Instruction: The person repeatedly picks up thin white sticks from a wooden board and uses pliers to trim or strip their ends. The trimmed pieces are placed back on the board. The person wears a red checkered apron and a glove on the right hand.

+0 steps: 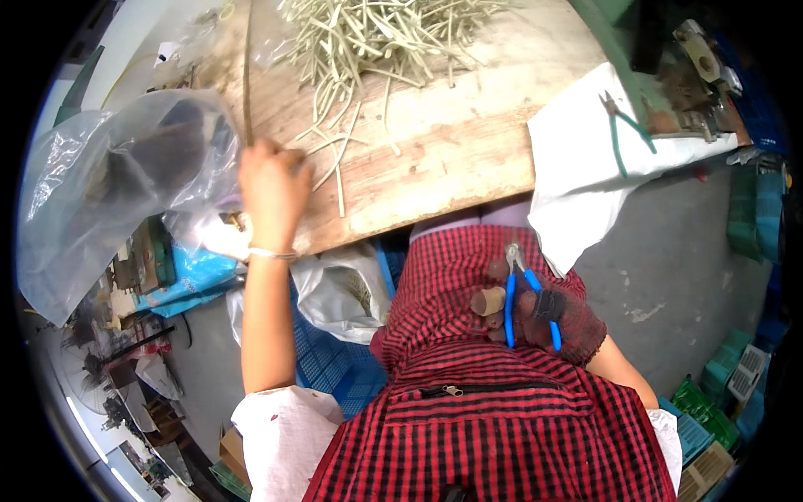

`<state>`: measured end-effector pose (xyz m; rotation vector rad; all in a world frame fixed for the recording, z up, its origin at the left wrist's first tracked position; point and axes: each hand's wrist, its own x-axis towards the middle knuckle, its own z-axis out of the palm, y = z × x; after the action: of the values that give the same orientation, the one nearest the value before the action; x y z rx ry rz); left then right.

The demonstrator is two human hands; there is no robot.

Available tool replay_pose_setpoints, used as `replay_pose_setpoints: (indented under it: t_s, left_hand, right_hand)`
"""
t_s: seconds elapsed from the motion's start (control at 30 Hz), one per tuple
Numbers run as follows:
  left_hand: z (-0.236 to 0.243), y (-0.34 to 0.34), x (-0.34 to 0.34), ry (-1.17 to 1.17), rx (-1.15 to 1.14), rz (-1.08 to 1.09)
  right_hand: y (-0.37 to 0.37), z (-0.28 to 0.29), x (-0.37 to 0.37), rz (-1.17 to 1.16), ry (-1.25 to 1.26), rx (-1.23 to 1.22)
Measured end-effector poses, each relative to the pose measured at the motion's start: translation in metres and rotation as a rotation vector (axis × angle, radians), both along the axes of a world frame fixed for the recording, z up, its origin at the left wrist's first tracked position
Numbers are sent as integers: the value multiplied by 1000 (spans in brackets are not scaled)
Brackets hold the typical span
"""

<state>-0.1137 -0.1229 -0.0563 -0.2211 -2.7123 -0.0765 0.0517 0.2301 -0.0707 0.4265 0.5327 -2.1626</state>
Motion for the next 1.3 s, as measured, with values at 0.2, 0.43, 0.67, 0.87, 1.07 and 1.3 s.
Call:
replay_pose_setpoints:
  t_s: [0.2, 0.43, 0.67, 0.87, 1.07, 1.3]
  left_hand:
    - [-19, -11, 7, 94, 337, -68]
    - [34, 74, 90, -275, 1579, -89]
    - [55, 115, 124, -820, 1708, -94]
    - [60, 106, 123, -1024, 1806, -325]
    - [54, 102, 124, -1058, 1937, -257]
    - [83, 97, 112, -1307, 1925, -133]
  right_hand:
    - [-3, 3, -41, 113, 289, 124]
    - [-5, -22, -35, -56, 185, 192]
    - [-15, 64, -47, 125, 1158, 1138]
    - [-21, 101, -52, 313, 1522, 1553]
    - [-25, 114, -52, 294, 1665, 1651]
    - [-15, 126, -61, 522, 1859, 1720]
